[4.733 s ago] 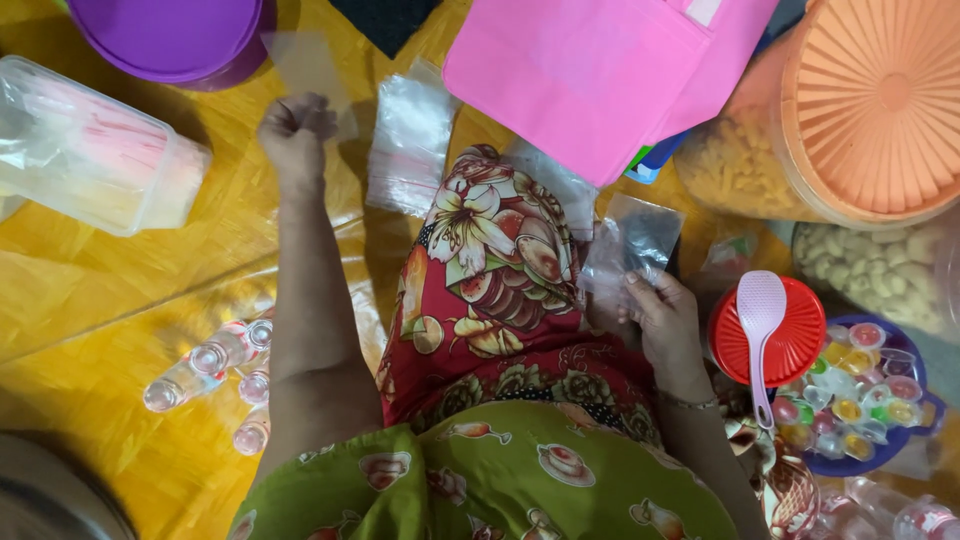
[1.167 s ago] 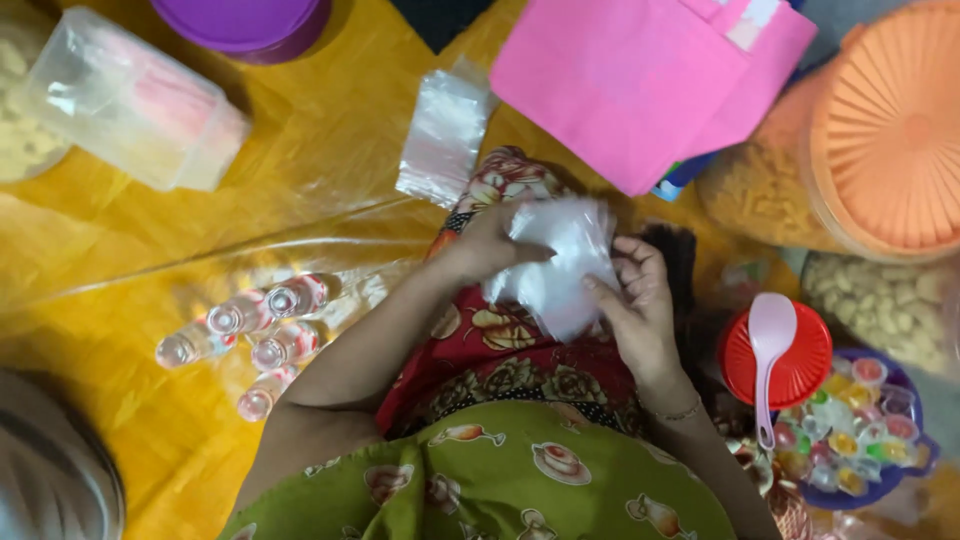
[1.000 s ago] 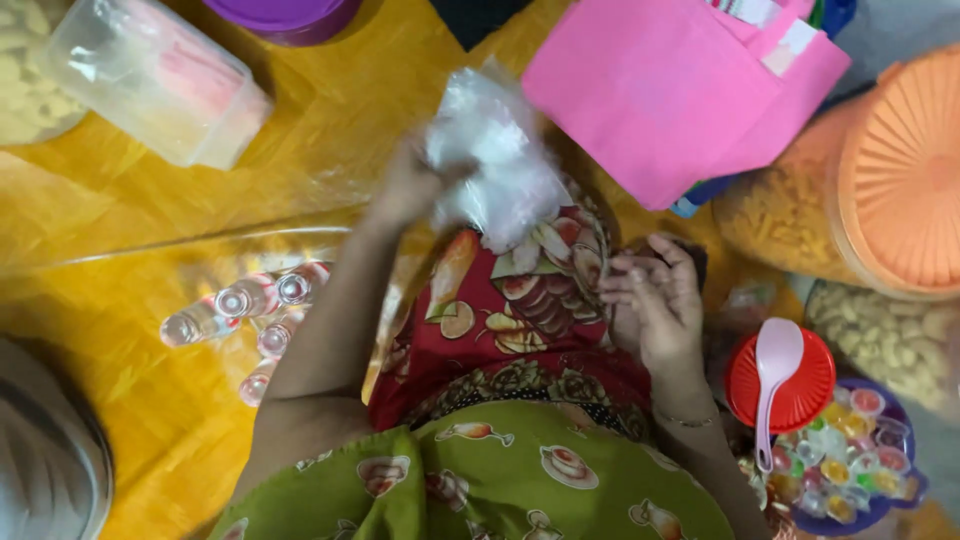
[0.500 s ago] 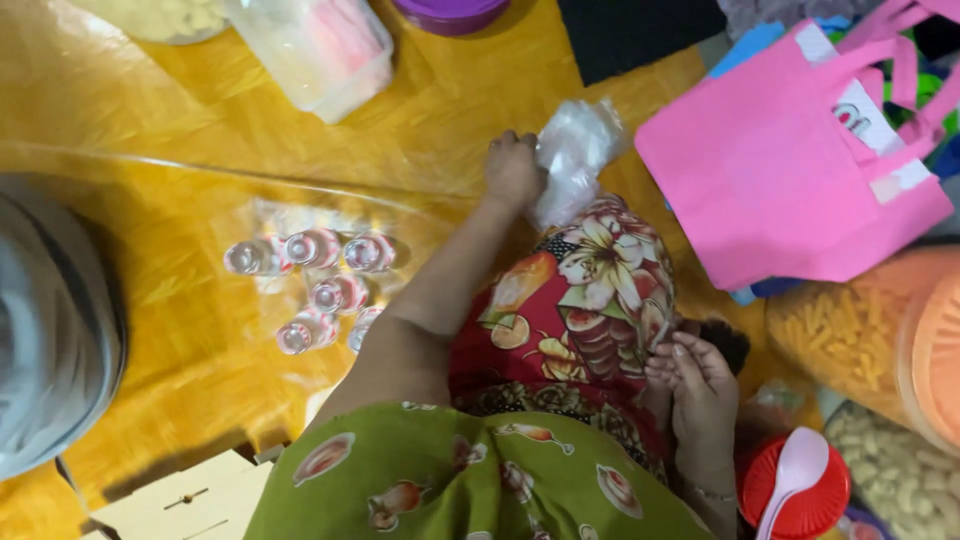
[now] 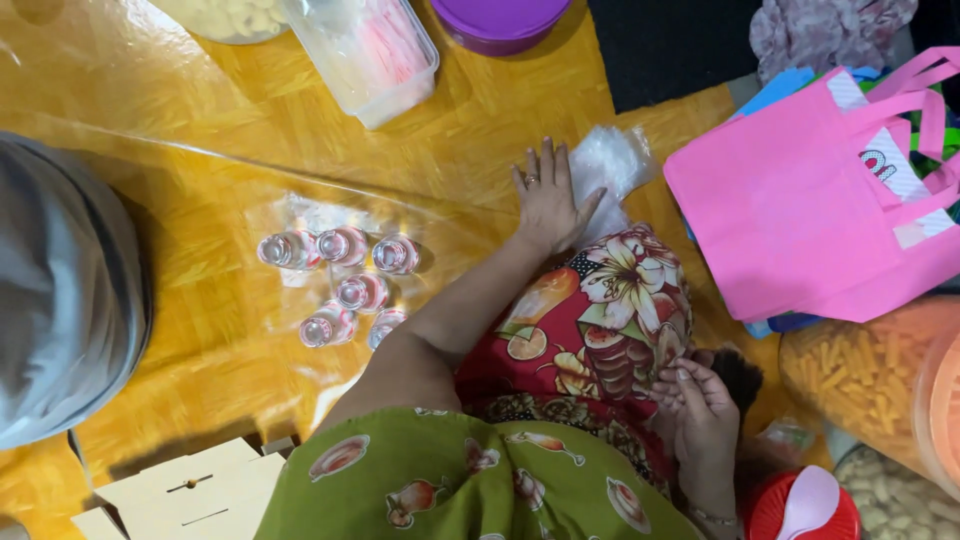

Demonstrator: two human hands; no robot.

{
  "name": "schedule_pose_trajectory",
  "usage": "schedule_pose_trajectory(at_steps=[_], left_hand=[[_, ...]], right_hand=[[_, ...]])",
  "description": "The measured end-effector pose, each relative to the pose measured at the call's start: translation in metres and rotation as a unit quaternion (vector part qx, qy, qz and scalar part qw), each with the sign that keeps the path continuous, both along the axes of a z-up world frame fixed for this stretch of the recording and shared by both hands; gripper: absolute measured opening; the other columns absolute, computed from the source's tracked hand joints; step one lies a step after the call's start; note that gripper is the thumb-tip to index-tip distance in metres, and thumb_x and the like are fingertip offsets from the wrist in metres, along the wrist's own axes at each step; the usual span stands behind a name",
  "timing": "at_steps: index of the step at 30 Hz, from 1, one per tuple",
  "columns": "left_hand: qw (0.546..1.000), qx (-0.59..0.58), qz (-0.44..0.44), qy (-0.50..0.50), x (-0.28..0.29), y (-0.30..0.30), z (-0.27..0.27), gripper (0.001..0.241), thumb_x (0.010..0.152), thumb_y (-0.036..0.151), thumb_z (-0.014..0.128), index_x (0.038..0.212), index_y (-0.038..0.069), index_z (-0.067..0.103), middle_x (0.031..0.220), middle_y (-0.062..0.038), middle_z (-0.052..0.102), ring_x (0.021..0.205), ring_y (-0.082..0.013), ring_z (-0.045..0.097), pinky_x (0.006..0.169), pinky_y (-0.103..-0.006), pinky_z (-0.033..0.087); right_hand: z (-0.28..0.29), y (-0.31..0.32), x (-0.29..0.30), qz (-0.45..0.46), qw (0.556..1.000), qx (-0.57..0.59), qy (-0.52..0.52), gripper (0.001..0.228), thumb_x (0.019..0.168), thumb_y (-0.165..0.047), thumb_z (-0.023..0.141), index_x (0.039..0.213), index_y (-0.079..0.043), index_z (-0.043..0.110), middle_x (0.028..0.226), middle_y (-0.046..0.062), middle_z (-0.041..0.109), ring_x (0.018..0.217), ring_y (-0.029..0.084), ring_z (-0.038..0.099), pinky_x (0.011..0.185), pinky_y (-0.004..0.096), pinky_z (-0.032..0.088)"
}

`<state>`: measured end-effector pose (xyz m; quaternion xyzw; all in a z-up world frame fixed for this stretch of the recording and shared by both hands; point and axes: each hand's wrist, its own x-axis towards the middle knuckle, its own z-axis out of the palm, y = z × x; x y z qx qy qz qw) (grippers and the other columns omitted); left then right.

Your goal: Packing orange snack sticks into small plastic bags using a spoon and organizing them on the floor.

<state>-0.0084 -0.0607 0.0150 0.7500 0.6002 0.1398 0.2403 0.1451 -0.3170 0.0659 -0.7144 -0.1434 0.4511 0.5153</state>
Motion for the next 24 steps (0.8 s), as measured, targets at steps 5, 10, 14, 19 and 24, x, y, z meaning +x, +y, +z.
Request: schedule_pose_trajectory(at_steps=[5,10,14,19,24], left_hand=[[0.975,0.027,0.050,-0.213,-0.038,-0.008,0.013,0.034,0.084,0.031,0.034,0.082,0.002,0.050,0.082,-0.013,0.053,0.078,-0.0256,0.048,0.072,-0.0389,0.037],[0.928,0.042,0.244,-0.279,-0.113,0.020,0.011,0.031,0.081,0.037,0.044,0.069,0.010,0.052,0.064,-0.005,0.056,0.058,-0.0190,0.051,0.053,-0.0347,0.038],[0.784,0.057,0.530,-0.319,-0.176,0.074,-0.004,0.066,0.064,0.061,0.049,0.086,0.000,0.038,0.086,-0.015,0.042,0.082,-0.0263,0.041,0.073,-0.0353,0.035],[0.730,-0.144,0.532,-0.404,-0.195,0.112,0.010,0.080,0.065,0.048,0.052,0.124,0.000,0.029,0.121,-0.019,0.042,0.050,-0.0373,0.064,0.034,-0.0358,0.056],[0.592,-0.109,0.575,-0.554,-0.194,0.124,0.004,0.037,0.066,0.001,0.038,0.100,-0.008,0.049,0.100,-0.020,0.049,0.078,-0.0368,0.054,0.043,-0.0394,0.058]], right_hand=[[-0.002,-0.003,-0.002,-0.008,1.000,-0.003,0.009,0.018,0.085,-0.005,0.049,0.102,0.001,0.051,0.080,0.014,0.056,0.065,0.020,0.055,0.063,0.029,0.048],[-0.007,-0.003,0.001,-0.001,1.000,0.009,0.019,0.017,0.087,-0.005,0.047,0.102,0.001,0.051,0.079,0.014,0.055,0.066,0.021,0.054,0.065,0.030,0.049],[-0.017,-0.010,0.004,-0.005,0.999,0.031,0.026,0.015,0.086,-0.005,0.049,0.100,0.000,0.052,0.078,0.013,0.056,0.065,0.019,0.055,0.063,0.027,0.049],[-0.011,-0.021,0.002,-0.019,0.997,0.067,0.030,0.017,0.085,-0.004,0.049,0.101,0.000,0.052,0.079,0.013,0.057,0.064,0.019,0.056,0.061,0.025,0.048],[0.004,-0.034,-0.003,-0.049,0.998,0.028,0.019,0.019,0.086,-0.004,0.047,0.104,0.004,0.051,0.080,0.016,0.057,0.067,0.022,0.056,0.061,0.030,0.049]])
